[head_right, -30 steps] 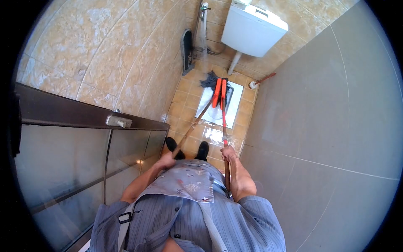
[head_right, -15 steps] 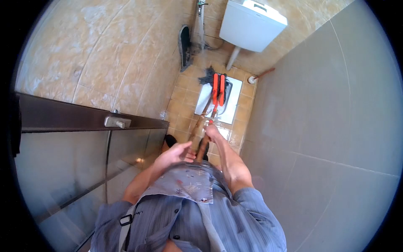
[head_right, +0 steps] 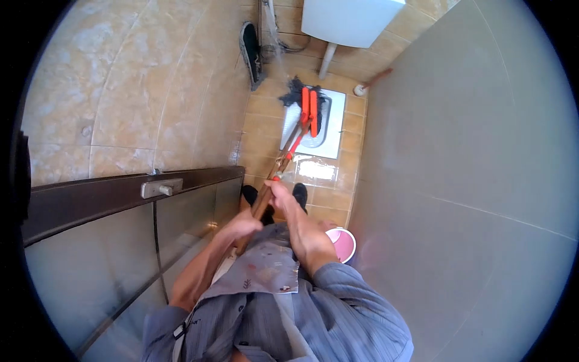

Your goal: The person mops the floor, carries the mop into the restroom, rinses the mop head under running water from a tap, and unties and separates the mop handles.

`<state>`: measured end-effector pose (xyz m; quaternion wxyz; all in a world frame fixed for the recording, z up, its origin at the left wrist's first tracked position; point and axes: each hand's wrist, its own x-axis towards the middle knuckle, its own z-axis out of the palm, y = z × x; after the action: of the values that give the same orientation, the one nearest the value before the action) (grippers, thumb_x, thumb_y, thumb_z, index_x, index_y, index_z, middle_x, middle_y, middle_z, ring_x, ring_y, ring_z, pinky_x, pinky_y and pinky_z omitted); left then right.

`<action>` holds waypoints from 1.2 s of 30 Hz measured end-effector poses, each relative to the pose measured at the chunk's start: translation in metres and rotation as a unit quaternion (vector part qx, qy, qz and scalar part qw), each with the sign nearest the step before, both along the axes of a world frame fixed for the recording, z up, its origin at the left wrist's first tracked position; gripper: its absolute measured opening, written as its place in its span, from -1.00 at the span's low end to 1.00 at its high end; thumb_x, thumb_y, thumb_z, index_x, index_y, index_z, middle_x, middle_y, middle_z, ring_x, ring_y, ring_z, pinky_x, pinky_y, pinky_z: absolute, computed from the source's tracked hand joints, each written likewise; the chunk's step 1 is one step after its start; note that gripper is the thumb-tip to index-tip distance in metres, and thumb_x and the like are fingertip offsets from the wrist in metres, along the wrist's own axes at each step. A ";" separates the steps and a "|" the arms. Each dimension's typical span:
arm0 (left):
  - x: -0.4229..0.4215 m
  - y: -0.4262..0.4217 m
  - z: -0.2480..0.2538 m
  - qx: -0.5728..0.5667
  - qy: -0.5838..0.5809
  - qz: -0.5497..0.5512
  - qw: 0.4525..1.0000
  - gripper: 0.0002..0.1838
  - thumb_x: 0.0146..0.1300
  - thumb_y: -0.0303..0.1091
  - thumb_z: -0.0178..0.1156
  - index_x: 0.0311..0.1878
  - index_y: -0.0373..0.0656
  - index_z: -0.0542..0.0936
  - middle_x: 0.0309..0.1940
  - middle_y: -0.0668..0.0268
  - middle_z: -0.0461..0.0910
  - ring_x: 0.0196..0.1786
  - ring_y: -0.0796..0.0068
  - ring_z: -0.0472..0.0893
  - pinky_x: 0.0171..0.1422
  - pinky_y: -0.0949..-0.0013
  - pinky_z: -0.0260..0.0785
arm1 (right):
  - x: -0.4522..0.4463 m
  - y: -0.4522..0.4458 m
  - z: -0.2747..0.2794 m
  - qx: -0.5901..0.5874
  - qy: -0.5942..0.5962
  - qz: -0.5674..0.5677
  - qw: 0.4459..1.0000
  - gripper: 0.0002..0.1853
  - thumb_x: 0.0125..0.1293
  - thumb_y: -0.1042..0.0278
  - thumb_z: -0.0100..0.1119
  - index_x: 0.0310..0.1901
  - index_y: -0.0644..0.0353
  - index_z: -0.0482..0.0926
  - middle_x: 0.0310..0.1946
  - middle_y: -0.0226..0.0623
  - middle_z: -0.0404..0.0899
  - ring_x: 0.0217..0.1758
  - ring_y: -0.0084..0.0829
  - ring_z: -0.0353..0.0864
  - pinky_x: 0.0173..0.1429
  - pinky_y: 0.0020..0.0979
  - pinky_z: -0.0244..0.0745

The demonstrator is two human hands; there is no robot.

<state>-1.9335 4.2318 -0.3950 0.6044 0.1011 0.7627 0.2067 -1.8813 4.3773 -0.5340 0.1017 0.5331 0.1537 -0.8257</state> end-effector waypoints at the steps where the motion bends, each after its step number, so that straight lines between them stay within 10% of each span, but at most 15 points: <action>1: -0.006 -0.010 0.021 0.010 -0.029 -0.003 1.000 -0.50 -0.11 -0.40 0.24 -0.03 -0.38 0.46 -0.44 0.16 0.53 -0.39 0.35 0.54 -0.29 0.25 0.40 | -0.005 -0.005 -0.003 -0.048 0.003 -0.017 0.999 -0.77 0.35 0.19 0.13 -0.14 0.16 0.44 -0.33 -0.21 0.57 -0.31 -0.20 0.63 -0.21 -0.04 0.63; 10: 0.005 -0.112 0.156 -0.139 0.032 -0.076 0.987 -0.31 -0.07 -0.23 0.37 0.11 -0.35 0.34 -0.06 -0.16 0.57 0.02 -0.13 0.57 0.13 0.10 0.40 | -0.007 -0.054 -0.038 -0.156 0.053 -0.060 0.984 -0.74 0.31 0.09 0.18 -0.29 0.14 0.55 -0.35 -0.22 0.62 -0.37 -0.21 0.61 -0.25 -0.06 0.55; 14: 0.051 -0.166 0.124 -0.198 0.136 -0.203 0.949 -0.49 0.07 -0.22 0.29 0.00 -0.28 0.35 -0.21 -0.07 0.61 -0.18 -0.09 0.65 -0.09 0.04 0.52 | 0.009 -0.100 -0.081 -0.131 0.005 -0.031 0.991 -0.79 0.19 0.24 0.34 -0.39 0.15 0.53 -0.52 -0.21 0.57 -0.53 -0.25 0.57 -0.40 -0.16 0.54; 17: 0.090 -0.198 0.095 -0.188 0.412 -0.333 0.827 -0.92 0.26 -0.40 0.01 -0.22 -0.11 0.33 -0.53 0.23 0.52 -0.59 0.21 0.64 -0.63 0.18 0.48 | 0.009 -0.110 -0.063 -0.046 -0.093 -0.019 0.994 -0.83 0.08 0.47 0.37 -0.43 0.20 0.51 -0.56 -0.22 0.54 -0.62 -0.28 0.51 -0.57 -0.21 0.47; 36: 0.087 -0.166 -0.005 0.025 0.513 -0.228 0.827 -0.92 0.22 -0.43 0.06 -0.25 -0.10 0.36 -0.48 0.23 0.52 -0.54 0.25 0.63 -0.58 0.26 0.47 | -0.020 0.024 -0.004 0.262 -0.139 -0.065 0.953 -0.86 -0.04 0.45 0.32 -0.46 0.34 0.59 -0.57 -0.23 0.55 -0.58 -0.38 0.50 -0.47 -0.31 0.42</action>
<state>-1.8468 4.0657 -0.3997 0.1533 0.3783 0.9129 0.0006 -1.9010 4.4009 -0.5382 -0.0756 0.6590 0.3141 -0.6792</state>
